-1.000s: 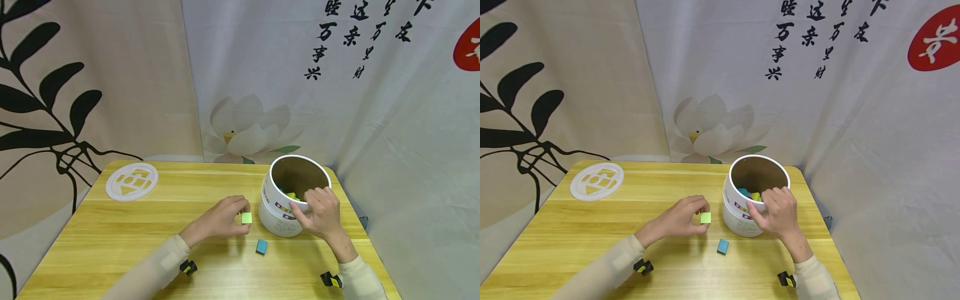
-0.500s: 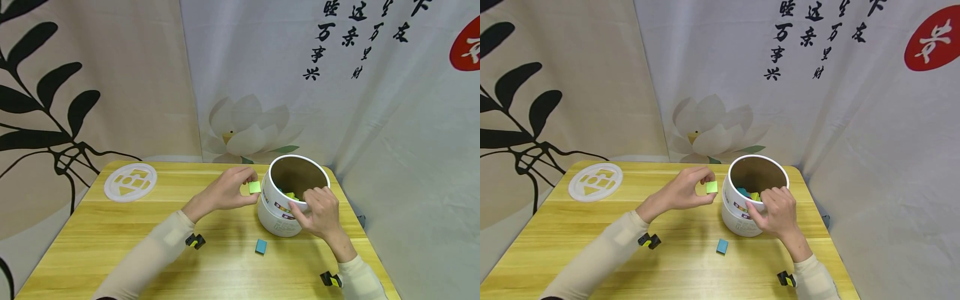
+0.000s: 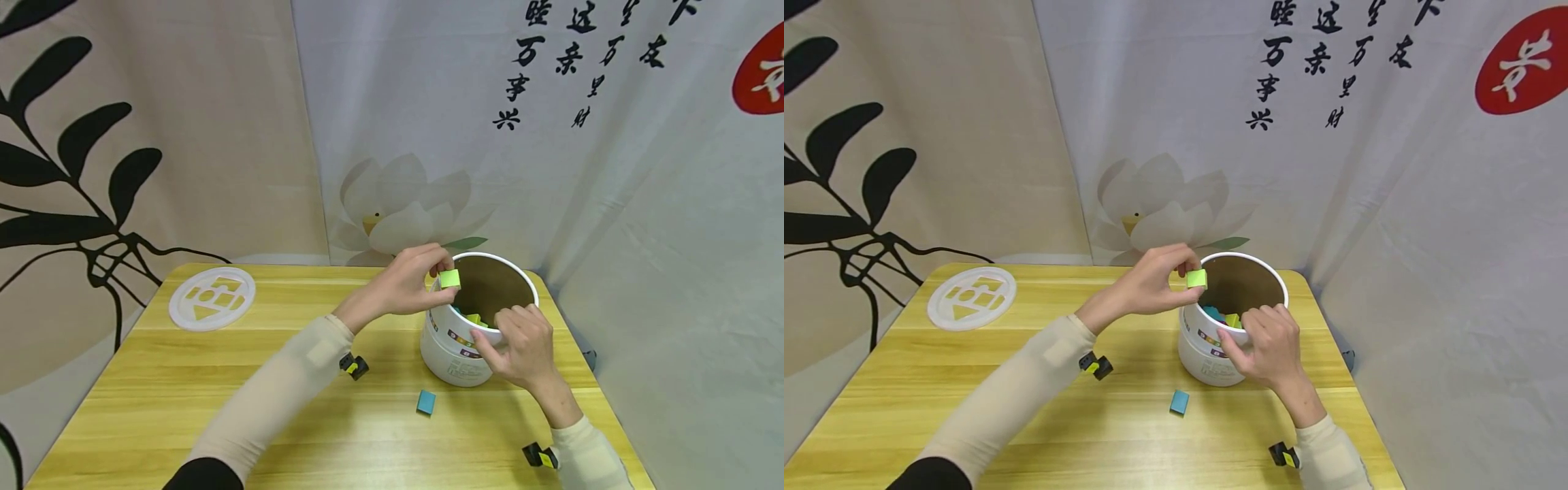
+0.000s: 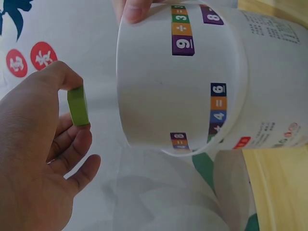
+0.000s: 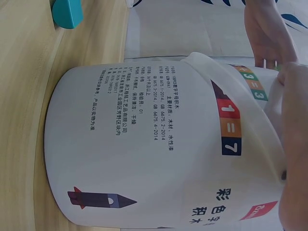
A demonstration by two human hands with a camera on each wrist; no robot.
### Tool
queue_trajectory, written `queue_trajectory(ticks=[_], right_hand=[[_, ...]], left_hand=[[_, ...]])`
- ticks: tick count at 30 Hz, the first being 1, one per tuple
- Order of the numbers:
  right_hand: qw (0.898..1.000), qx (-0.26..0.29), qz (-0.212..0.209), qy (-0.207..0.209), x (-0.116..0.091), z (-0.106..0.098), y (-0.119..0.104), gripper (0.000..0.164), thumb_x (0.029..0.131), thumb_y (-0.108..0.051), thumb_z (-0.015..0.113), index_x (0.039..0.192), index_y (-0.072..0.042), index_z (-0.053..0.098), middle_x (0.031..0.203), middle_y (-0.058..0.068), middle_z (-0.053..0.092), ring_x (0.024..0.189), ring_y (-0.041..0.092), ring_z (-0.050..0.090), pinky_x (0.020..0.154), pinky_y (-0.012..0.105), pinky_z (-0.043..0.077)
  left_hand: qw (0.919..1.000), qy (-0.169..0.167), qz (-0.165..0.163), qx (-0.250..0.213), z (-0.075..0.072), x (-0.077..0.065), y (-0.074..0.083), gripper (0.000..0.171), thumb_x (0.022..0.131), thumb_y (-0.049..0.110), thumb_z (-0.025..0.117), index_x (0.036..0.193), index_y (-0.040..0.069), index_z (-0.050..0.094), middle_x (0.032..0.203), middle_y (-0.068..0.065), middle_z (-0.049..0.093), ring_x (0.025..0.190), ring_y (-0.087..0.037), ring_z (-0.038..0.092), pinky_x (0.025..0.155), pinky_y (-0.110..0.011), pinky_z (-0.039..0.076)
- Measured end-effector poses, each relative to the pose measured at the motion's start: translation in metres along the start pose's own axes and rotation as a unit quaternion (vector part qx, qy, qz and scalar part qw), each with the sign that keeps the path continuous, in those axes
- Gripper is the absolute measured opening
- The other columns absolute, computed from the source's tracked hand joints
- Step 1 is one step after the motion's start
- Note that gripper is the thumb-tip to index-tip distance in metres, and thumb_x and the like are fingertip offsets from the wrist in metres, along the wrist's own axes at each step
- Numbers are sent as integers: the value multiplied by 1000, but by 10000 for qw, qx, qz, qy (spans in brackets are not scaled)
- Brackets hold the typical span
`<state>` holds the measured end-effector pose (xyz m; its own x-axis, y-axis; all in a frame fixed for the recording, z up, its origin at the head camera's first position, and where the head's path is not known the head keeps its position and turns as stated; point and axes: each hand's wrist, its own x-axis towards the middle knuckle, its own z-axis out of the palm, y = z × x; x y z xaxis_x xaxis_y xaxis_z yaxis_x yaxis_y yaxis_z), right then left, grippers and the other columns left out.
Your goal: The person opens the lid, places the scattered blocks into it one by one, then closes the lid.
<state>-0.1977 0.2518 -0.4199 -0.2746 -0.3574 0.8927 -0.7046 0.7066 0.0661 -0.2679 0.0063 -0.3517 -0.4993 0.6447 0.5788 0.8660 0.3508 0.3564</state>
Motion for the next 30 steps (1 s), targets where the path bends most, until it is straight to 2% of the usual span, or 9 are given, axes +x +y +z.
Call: queue_trajectory(ticks=[7, 13, 19, 22, 26, 30], right_hand=[[10000, 36, -20, 42, 0, 2, 0, 49, 85, -39, 64, 55, -12, 36, 52, -9, 26, 48, 9, 23, 47, 32, 19], [10000, 6, 3, 19, 0, 1, 0, 48, 85, -39, 63, 55, -12, 37, 52, -9, 27, 49, 9, 23, 47, 31, 19], [10000, 16, 7, 62, 0, 1, -1, 48, 85, -39, 63, 55, -13, 37, 52, -9, 27, 48, 9, 23, 47, 31, 19], [10000, 19, -14, 85, 0, 1, -1, 48, 86, -39, 63, 55, -13, 37, 52, -9, 27, 48, 9, 23, 46, 31, 19], [9999, 11, -34, 102, 0, 1, -1, 49, 87, -40, 62, 55, -13, 38, 52, -9, 29, 48, 9, 24, 46, 32, 20], [9999, -6, -50, 112, 1, 0, -2, 50, 88, -40, 62, 55, -13, 37, 51, -8, 29, 48, 9, 23, 46, 32, 20]], left_hand=[[9994, -307, -55, 151, 9, 20, 5, 22, 91, 29, 71, 102, 10, 70, 94, 2, 64, 88, -12, 59, 76, -22, 49], [9967, -679, -280, 337, 19, 33, 8, 27, 95, 33, 69, 110, 11, 73, 100, 4, 65, 93, -8, 58, 81, -22, 49], [9936, -907, -274, 614, 28, 41, 12, 30, 96, 35, 67, 115, 12, 74, 102, 5, 65, 88, -9, 56, 76, -22, 48], [9912, -1042, -258, 771, 31, 43, 13, 34, 97, 36, 65, 120, 13, 73, 109, 4, 67, 87, -9, 55, 74, -24, 47], [9896, -1121, -237, 871, 34, 44, 14, 42, 97, 38, 64, 131, 13, 69, 124, 0, 68, 98, -11, 58, 84, -27, 49], [9891, -1084, -185, 977, 36, 42, 14, 55, 98, 45, 62, 144, 13, 61, 138, -1, 63, 115, -15, 59, 97, -31, 49]])
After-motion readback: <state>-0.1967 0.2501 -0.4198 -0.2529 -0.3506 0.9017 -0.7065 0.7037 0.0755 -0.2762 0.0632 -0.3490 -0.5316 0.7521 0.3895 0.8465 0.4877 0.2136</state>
